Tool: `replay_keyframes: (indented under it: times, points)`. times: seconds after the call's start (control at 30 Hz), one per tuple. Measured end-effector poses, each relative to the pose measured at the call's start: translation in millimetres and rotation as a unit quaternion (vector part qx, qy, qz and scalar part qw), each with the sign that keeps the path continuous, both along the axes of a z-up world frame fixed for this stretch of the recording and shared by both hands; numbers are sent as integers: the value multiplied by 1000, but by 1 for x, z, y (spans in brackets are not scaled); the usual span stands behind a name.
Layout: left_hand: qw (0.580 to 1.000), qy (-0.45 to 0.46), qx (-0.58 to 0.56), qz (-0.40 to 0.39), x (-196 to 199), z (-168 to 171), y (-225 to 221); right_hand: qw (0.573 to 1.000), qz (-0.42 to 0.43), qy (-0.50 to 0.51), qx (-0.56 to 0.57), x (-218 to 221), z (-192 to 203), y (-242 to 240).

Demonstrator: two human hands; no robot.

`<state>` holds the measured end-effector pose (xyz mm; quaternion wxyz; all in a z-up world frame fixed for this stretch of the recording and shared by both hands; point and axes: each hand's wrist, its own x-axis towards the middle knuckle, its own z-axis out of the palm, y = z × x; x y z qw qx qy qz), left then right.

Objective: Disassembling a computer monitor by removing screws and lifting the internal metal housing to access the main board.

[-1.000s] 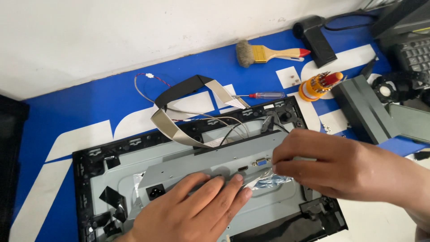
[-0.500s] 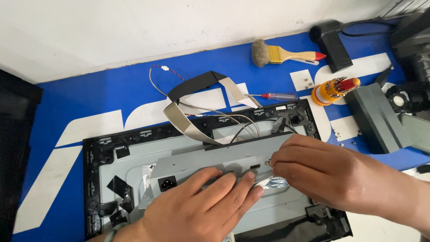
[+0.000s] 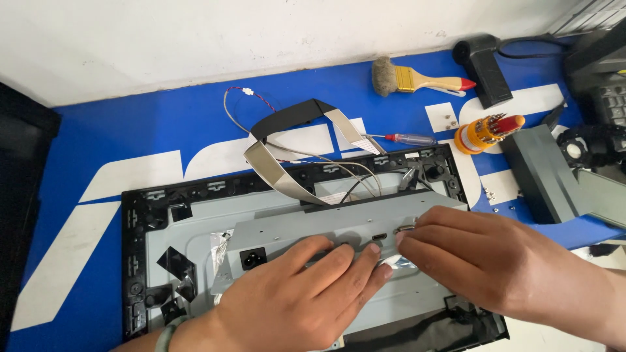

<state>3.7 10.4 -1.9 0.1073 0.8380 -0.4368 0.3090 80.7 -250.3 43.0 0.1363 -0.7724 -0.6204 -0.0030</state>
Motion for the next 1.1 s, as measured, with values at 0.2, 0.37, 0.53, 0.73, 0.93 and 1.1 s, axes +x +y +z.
replay_keyframes:
  times: [0.2,0.37,0.53,0.73,0.93,1.1]
  points:
    - [998,-37,-41,26,3,-2,-7,999,-33,25,9,-9,8,7]
    - [997,-51,-52,29,3,-3,-9,998,-58,-16,-8,-16,-2,-3]
    - [995,-71,-49,44,3,-5,-10,996,-66,-35,-47,-17,0,-1]
    - [995,-72,-56,43,3,-5,-10,988,-129,-79,-12,-19,-2,3]
    - [995,-70,-52,41,2,-8,-11,980,-79,-160,-85,-12,-3,7]
    - [996,-69,-52,25,3,-9,-11,987,-43,-146,-60,-10,0,14]
